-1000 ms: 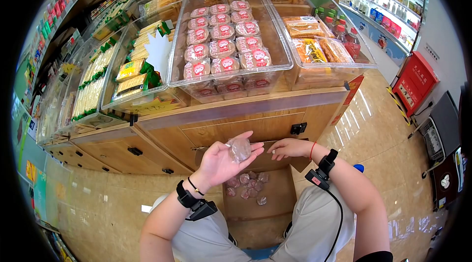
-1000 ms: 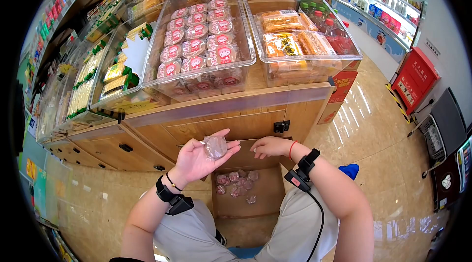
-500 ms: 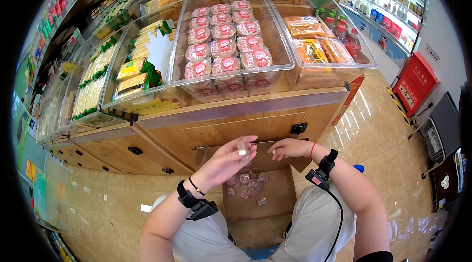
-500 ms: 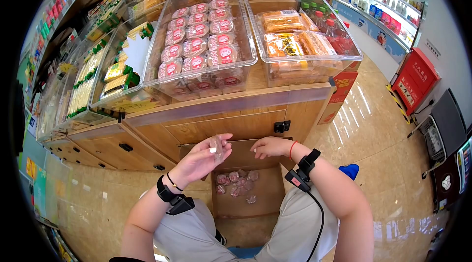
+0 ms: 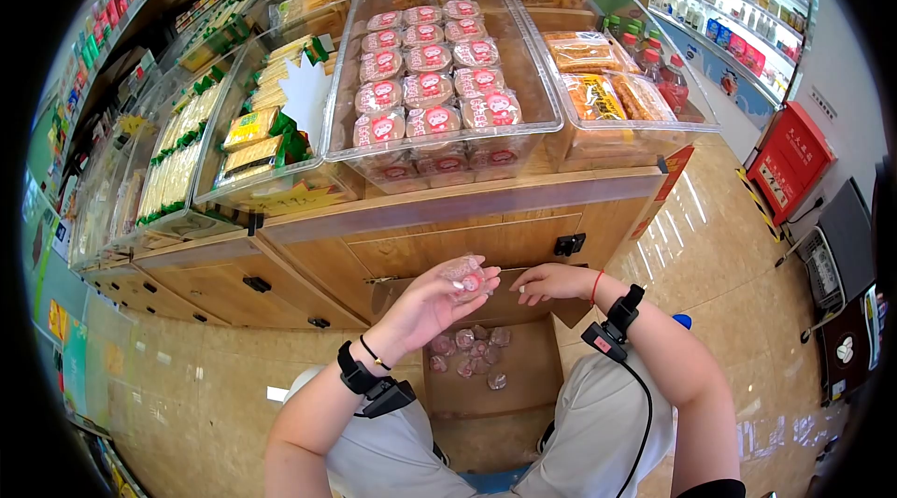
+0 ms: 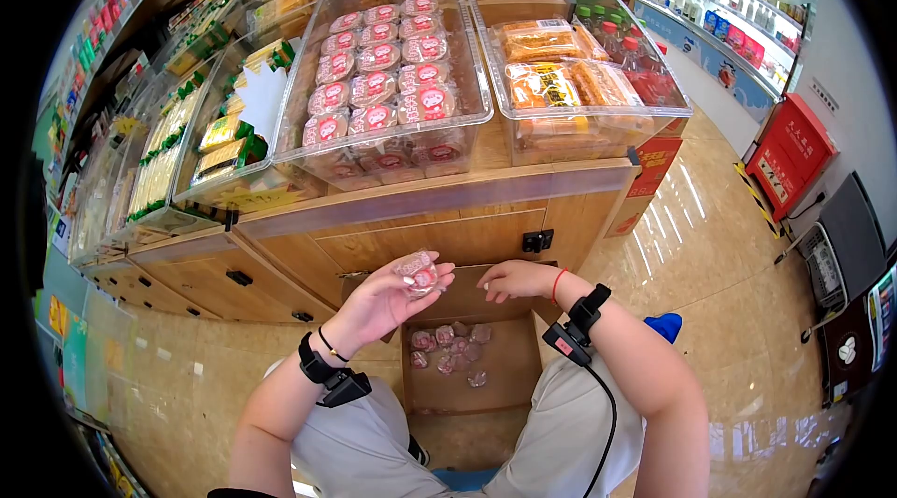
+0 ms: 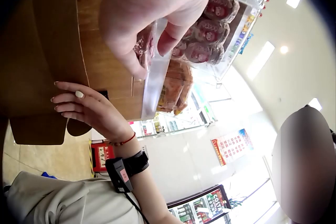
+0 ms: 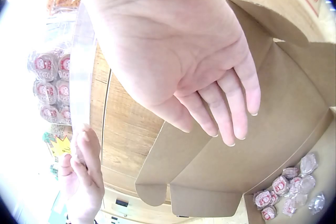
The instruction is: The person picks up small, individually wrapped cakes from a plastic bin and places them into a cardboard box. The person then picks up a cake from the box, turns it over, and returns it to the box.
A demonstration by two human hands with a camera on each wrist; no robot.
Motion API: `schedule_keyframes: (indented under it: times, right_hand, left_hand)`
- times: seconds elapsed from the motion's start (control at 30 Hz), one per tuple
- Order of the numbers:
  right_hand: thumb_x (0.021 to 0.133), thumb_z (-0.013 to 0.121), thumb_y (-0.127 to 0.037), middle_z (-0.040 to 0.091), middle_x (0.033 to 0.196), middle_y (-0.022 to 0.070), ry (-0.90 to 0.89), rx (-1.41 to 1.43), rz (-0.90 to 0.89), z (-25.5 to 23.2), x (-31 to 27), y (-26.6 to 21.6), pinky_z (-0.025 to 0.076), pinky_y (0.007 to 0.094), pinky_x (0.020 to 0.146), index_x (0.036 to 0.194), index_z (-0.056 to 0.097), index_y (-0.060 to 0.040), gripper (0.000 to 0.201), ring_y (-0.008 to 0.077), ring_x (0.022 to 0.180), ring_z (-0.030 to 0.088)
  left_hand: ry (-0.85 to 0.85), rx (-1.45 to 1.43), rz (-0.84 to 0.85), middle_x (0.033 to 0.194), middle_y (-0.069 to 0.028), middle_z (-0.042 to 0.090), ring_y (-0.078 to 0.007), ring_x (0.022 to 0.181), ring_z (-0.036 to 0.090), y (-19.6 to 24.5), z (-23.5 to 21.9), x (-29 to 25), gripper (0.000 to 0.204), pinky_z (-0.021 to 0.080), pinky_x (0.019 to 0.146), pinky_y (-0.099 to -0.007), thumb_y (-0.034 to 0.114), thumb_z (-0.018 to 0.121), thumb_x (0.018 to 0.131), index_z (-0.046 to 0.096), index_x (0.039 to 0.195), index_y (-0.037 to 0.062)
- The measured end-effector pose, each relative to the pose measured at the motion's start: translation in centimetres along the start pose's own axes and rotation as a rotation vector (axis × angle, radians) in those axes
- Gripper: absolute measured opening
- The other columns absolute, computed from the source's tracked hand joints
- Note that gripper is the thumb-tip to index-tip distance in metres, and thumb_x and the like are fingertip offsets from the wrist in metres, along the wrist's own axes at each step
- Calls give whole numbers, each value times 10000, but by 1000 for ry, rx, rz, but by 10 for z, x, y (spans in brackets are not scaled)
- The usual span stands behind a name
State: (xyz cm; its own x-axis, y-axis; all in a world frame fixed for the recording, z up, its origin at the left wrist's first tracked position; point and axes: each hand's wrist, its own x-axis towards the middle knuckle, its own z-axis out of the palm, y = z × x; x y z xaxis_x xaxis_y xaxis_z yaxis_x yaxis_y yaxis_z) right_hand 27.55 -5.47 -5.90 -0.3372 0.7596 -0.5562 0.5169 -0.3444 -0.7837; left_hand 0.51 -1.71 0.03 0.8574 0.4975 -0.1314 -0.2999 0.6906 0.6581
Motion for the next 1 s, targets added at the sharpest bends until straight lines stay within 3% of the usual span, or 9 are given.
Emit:
schedule_keyframes:
  times: [0.13, 0.43, 1.0]
  right_hand:
    - [947, 461, -265, 624, 1141, 41, 0, -5, -1, 0, -2, -2, 431, 265, 874, 1299, 529, -108, 392, 125, 1027, 583]
    - [947, 460, -267, 625, 1140, 31, -6, -7, -4, -1, -2, -1, 432, 266, 881, 1302, 528, -112, 393, 120, 1030, 580]
    - [940, 474, -271, 628, 1127, 31, 0, 3, -1, 0, -4, -4, 433, 261, 885, 1293, 534, -107, 394, 119, 1028, 579]
  left_hand:
    - [-97, -166, -10, 1432, -223, 338, -307, 1327, 369, -1, -2, 2, 664, 313, 1120, -400, -15, 451, 755, 286, 1398, -46]
    - [-50, -184, -6, 1406, -243, 355, -332, 1320, 371, -2, -5, 3, 684, 344, 1109, -395, -120, 349, 741, 245, 1414, -50]
    - [3, -165, 13, 1373, -233, 397, -339, 1323, 366, -3, -3, 0, 671, 326, 1121, -398, -134, 357, 710, 293, 1375, -80]
